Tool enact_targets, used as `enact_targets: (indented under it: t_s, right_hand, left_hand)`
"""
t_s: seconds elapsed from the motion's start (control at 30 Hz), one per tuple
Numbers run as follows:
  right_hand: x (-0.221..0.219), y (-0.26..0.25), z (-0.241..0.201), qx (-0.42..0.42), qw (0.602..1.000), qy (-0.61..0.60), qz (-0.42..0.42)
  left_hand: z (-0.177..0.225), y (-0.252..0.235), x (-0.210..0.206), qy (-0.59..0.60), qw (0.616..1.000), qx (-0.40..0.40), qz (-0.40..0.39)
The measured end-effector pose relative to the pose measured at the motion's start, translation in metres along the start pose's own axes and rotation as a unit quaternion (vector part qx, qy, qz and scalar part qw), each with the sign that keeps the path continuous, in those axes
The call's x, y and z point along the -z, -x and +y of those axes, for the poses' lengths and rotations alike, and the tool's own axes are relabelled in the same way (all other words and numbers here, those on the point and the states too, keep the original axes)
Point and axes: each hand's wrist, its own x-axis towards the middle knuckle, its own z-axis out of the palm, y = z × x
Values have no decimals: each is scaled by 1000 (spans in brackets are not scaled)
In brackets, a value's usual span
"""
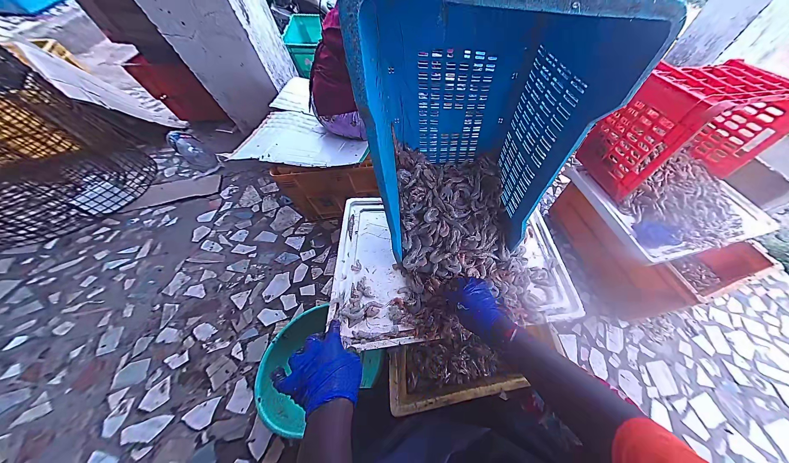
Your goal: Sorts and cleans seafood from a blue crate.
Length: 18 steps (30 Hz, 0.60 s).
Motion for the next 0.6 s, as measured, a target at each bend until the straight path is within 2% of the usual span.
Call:
enact_targets:
  t_s: [0.07,0.17,0.27,0.33,0.4,0.47,0.53,0.6]
  right_hand:
    - [-8,-15,-7,10,999,39,-2]
    - [-11,-8,-9,29,998,43,23]
    - [-3,19,-10,11,997,-45,55]
    - [12,41,-14,-23,987,-160,1]
    - [23,53,-13,-55,956,-283,-48]
    - [20,55,-7,-64,941,-328,-49]
    - [19,54,-1,-68,941,-326,-54]
    - [19,57,5,-61,962,-261,-47]
  left_hand:
    - [18,3,4,16,999,-27,23]
    - [51,16,2,26,994,-103,-24]
    - [81,28,-7,98,963,-241,-67]
    - [95,37,-18,147,938,-309,-47]
    - [103,44,-25,157,929,-335,-6]
    - [108,48,-27,102,932,-348,26]
    - [113,55,-22,21,937,-349,23]
    - [117,63,-26,5,932,-359,51]
